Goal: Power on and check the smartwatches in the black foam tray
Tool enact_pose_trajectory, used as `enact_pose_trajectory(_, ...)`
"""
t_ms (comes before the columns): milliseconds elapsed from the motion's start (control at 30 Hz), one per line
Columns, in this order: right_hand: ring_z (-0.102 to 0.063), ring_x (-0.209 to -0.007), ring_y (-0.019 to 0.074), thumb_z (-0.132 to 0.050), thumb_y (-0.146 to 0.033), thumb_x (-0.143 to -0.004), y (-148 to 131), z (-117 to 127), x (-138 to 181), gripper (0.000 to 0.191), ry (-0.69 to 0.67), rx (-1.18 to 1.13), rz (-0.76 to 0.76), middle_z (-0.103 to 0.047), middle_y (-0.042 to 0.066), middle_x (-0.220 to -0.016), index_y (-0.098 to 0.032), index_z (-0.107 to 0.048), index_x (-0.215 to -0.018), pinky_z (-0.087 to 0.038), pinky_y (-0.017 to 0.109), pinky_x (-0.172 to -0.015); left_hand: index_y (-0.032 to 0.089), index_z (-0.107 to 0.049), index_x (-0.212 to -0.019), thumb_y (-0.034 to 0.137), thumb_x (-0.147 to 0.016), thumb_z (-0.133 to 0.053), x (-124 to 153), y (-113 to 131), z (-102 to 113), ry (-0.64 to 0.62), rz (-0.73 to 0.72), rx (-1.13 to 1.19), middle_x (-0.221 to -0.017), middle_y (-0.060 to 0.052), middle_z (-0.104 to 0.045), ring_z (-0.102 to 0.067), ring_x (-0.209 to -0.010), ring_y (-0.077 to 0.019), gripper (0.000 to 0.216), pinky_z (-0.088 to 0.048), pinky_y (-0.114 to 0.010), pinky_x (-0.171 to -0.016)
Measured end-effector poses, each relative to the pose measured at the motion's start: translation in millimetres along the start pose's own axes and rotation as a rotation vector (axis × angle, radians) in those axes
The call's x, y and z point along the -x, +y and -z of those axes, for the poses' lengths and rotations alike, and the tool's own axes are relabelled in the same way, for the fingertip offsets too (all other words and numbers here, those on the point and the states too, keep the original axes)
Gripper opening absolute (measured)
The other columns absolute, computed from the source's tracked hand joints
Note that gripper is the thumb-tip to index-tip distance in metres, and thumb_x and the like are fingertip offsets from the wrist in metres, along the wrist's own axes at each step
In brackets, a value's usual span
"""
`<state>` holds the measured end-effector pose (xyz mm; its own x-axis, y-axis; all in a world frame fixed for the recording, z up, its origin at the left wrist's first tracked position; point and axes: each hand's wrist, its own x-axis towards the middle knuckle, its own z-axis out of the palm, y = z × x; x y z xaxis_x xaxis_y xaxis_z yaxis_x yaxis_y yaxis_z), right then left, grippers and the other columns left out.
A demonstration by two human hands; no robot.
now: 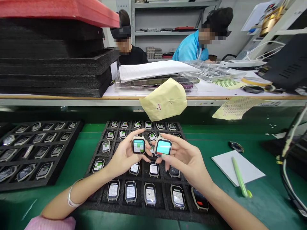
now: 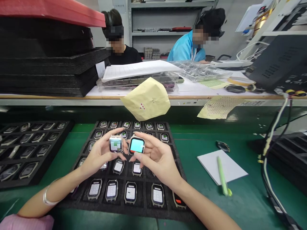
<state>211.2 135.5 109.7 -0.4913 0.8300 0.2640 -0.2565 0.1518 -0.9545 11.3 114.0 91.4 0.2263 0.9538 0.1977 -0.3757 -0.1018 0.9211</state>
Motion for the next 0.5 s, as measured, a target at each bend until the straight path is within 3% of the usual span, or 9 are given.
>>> enact_pose_trajectory(100,-0.069,-0.071,0.0183,-0.066,-0.009,-0.086,0.0,0.4,-0.7,0.042,0.004,0.031,0.012,-0.070,0.007,-0.093,-0.024,-0.059,-0.125,-0.053,0.022,-0.050,0.018,-0.039,-0.134,0.008,-0.075,-0.068,0.9,0.1,-1.1,-0.015,-0.003,0.028,-0.097,-0.006,-0.061,-0.063,-0.085,-0.0182,0.067,-0.060,-0.032,-0.074)
enact_pose_trajectory(300,-0.070,-0.076,0.0214,-0.072,-0.016,-0.083,-1.3,13.1,2.5,0.050,-0.024,0.122,0.031,-0.069,0.009,-0.107,-0.027,-0.055,-0.129,-0.059,0.029,-0.060,0.017,-0.035,-0.136,0.011,-0.081,-0.066,-0.4,-1.0,-5.0,0.027,0.055,0.031,-0.094,-0.006,-0.062,-0.064,-0.083,-0.0169,0.063,-0.060,-0.031,-0.072)
enact_pose_trajectory(400,-0.070,-0.079,0.0232,-0.074,-0.023,-0.082,5.3,32.6,7.8,0.054,0.046,0.215,-0.022,-0.068,0.010,-0.107,-0.025,-0.052,-0.131,-0.060,0.032,-0.062,0.016,-0.034,-0.136,0.013,-0.082,-0.065,-0.7,-2.4,-5.0,0.035,0.080,0.025,-0.093,-0.006,-0.063,-0.064,-0.081,-0.0172,0.062,-0.059,-0.031,-0.069)
enact_pose_trajectory(500,-0.069,-0.082,0.0245,-0.072,-0.031,-0.083,22.6,69.2,12.0,0.061,0.083,0.348,-0.117,-0.066,0.011,-0.110,-0.022,-0.045,-0.137,-0.059,0.033,-0.060,0.020,-0.032,-0.138,0.010,-0.078,-0.070,1.0,-4.9,-5.0,0.008,0.106,0.003,-0.097,-0.006,-0.061,-0.064,-0.086,-0.0183,0.072,-0.058,-0.032,-0.073)
